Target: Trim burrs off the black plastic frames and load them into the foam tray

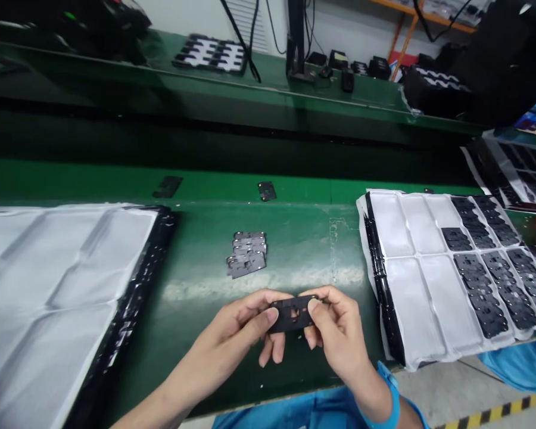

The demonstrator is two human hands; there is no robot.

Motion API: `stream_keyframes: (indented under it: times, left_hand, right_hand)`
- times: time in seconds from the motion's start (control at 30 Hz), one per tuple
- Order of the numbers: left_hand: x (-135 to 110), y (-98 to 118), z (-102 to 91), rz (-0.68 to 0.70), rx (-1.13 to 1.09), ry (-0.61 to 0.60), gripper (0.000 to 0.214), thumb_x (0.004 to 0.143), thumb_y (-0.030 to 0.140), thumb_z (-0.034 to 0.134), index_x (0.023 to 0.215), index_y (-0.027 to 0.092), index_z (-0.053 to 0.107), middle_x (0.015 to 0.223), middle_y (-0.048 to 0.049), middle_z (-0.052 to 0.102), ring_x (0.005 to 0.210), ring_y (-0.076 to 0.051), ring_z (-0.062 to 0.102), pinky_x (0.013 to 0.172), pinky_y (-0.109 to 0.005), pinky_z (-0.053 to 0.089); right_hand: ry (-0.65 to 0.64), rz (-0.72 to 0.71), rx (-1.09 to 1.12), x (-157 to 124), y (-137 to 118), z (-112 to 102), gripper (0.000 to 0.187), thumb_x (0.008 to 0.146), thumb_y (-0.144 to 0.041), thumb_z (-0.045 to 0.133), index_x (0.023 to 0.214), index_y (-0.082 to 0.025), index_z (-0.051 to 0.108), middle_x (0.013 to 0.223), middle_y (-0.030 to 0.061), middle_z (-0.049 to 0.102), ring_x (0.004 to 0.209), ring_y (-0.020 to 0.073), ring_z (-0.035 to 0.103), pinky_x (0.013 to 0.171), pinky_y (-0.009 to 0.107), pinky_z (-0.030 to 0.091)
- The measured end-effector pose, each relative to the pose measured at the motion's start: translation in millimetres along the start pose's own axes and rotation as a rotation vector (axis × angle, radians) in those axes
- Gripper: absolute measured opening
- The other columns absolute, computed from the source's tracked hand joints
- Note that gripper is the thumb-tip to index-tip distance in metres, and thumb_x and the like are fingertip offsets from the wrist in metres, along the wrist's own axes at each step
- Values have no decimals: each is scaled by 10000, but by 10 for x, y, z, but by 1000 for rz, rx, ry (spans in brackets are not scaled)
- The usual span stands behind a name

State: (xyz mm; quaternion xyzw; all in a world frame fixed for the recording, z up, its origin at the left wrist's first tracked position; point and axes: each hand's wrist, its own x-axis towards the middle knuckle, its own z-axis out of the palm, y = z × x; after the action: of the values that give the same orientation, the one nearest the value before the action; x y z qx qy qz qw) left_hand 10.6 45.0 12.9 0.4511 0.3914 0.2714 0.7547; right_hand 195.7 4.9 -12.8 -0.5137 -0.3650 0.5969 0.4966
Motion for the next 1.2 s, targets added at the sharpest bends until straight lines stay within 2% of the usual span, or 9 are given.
stream_keyframes:
  times: [0.27,0.4,0.53,0.7,0.77,0.87,0.97,1.07,1.2]
  left_hand:
    - [-74,52,-60,-52,-95,34,338,936,463,658,996,131,626,584,-36,720,456,-120,603,482,-211,456]
    - [-80,43,-103,-81,-78,97,263,926,412,617,912,149,620,526,-23,698,398,-105,568,442,-190,420]
    - [-53,-27,-149,-93,-44,175,224,890,365,576,840,155,636,473,-10,658,382,-111,567,412,-180,389]
    - [-65,-99,-246,-89,-43,181,259,895,375,544,870,156,680,553,-25,680,488,-153,647,446,-204,410]
    - [-122,-91,-324,-47,75,165,296,925,410,547,890,164,708,677,-48,720,613,-180,687,530,-242,477]
    - [-231,-68,-496,50,449,230,291,951,406,569,912,189,759,839,-52,729,780,-202,686,693,-298,511]
    - [-245,-96,-716,86,692,343,230,955,360,562,966,204,731,793,-16,697,742,-190,660,695,-298,492]
    - [-86,-175,-941,132,787,444,157,952,320,544,977,210,653,751,11,669,703,-175,659,675,-279,510]
    - [192,-255,-1127,175,910,523,82,938,255,541,944,217,613,757,7,644,686,-176,638,679,-288,522]
  right_hand:
    - [36,-20,-169,-38,-59,107,405,994,-524,648,889,-137,706,467,-54,530,367,62,419,414,174,306]
    - [28,-42,-249,-32,-42,164,381,1007,-497,628,871,-147,696,458,-53,525,366,73,433,409,183,322]
    - [16,-124,-333,-17,-9,225,331,1028,-433,598,880,-157,704,496,-42,545,396,93,491,427,195,371]
    - [-13,-175,-379,22,84,245,289,1033,-385,585,894,-164,709,567,-33,563,439,106,529,456,213,412]
    - [-47,-144,-379,56,137,256,290,1042,-386,565,913,-167,705,558,-40,555,437,107,521,456,213,407]
    - [-128,-116,-474,125,218,297,261,1048,-354,536,960,-175,704,579,-40,560,479,117,534,487,216,418]
    - [-157,-144,-647,196,284,333,196,1009,-299,559,1050,-180,709,723,-4,640,551,125,565,525,222,441]
    - [-112,-192,-738,245,336,328,217,987,-274,559,1109,-170,704,813,21,680,556,127,580,544,234,471]
    - [-84,-259,-788,251,383,280,216,998,-266,535,1057,-174,722,808,37,688,551,141,589,538,250,478]
